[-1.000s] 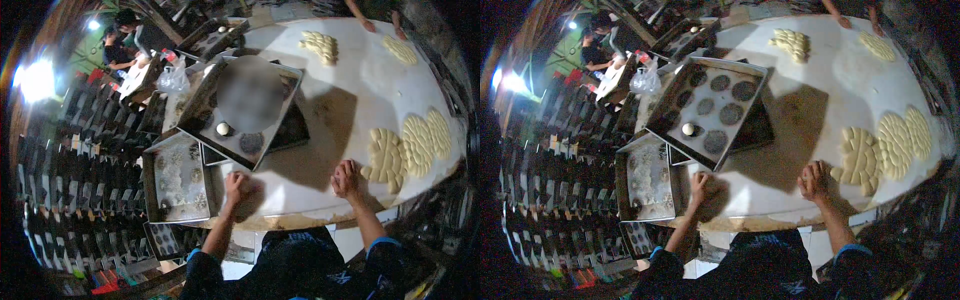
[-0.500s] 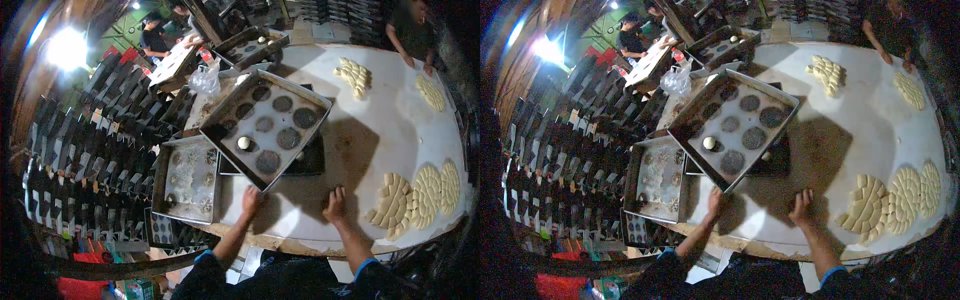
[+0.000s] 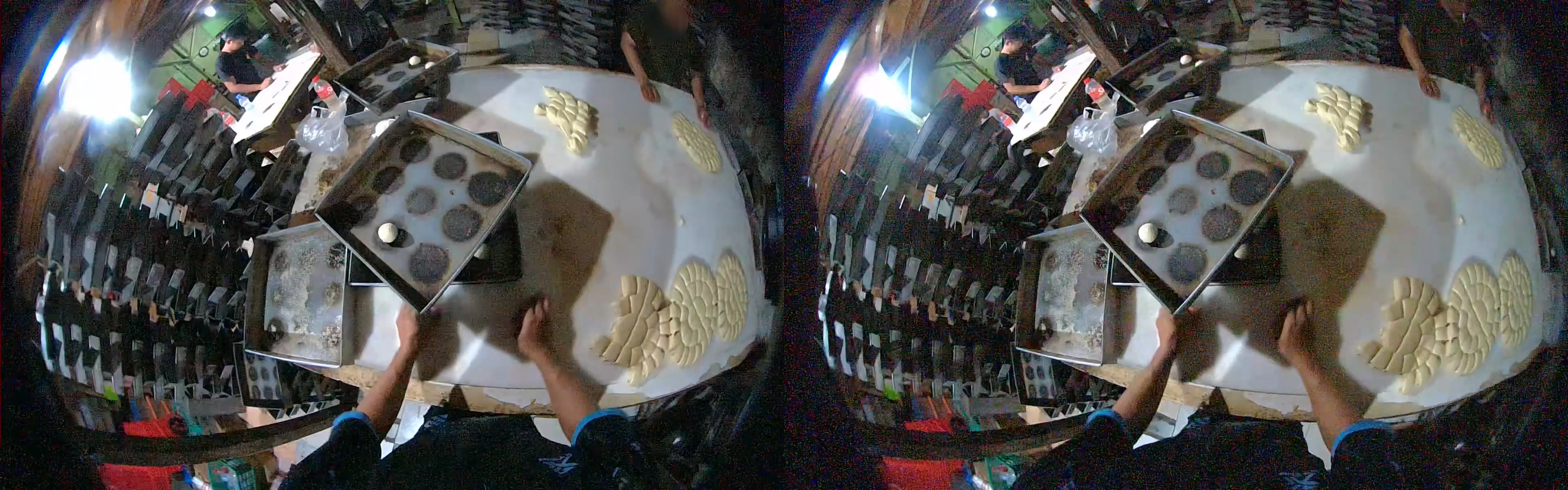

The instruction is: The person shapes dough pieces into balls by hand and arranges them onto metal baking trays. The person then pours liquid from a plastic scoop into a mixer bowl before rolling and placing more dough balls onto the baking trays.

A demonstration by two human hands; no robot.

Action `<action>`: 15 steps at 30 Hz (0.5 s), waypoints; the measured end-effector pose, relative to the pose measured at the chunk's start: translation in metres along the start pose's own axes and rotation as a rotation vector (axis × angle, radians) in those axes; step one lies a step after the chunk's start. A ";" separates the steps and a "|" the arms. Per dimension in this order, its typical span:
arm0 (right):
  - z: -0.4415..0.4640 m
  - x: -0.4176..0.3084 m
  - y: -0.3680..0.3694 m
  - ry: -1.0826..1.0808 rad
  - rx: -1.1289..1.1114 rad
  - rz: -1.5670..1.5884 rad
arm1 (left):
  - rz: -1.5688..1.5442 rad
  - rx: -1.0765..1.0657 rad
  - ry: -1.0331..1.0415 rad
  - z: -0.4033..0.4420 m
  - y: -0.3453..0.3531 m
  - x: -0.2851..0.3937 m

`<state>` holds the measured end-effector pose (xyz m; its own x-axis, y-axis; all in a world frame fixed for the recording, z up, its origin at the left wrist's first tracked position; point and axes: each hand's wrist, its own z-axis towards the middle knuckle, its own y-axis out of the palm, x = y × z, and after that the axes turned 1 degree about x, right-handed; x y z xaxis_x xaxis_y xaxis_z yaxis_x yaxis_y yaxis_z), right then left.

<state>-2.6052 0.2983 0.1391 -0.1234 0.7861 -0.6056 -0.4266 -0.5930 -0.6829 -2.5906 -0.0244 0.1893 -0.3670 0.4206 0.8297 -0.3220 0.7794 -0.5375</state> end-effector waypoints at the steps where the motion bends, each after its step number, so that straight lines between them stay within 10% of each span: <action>1: -0.009 -0.010 -0.023 -0.219 -0.184 -0.012 | 0.080 -0.089 0.193 -0.022 -0.004 -0.001; 4: 0.015 -0.008 -0.075 -0.384 -0.470 0.053 | 0.349 -0.180 0.820 -0.067 -0.045 -0.010; 6: 0.028 0.015 -0.076 -0.315 -0.591 0.128 | 0.295 -0.193 0.842 -0.025 -0.074 -0.105; 12: 0.048 -0.015 -0.008 0.243 -0.256 -0.085 | 0.260 0.006 0.559 0.035 -0.026 -0.011; 14: 0.054 -0.087 -0.051 0.764 -0.249 0.525 | -0.036 -0.271 0.161 -0.008 -0.036 0.035; 15: 0.018 -0.059 0.004 0.542 0.088 0.042 | 0.191 -0.108 0.809 -0.001 -0.018 0.002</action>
<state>-2.6156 0.2524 0.1793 0.3270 0.5462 -0.7712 -0.5078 -0.5867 -0.6308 -2.5845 -0.0374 0.2004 0.3459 0.7213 0.6000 -0.2175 0.6837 -0.6966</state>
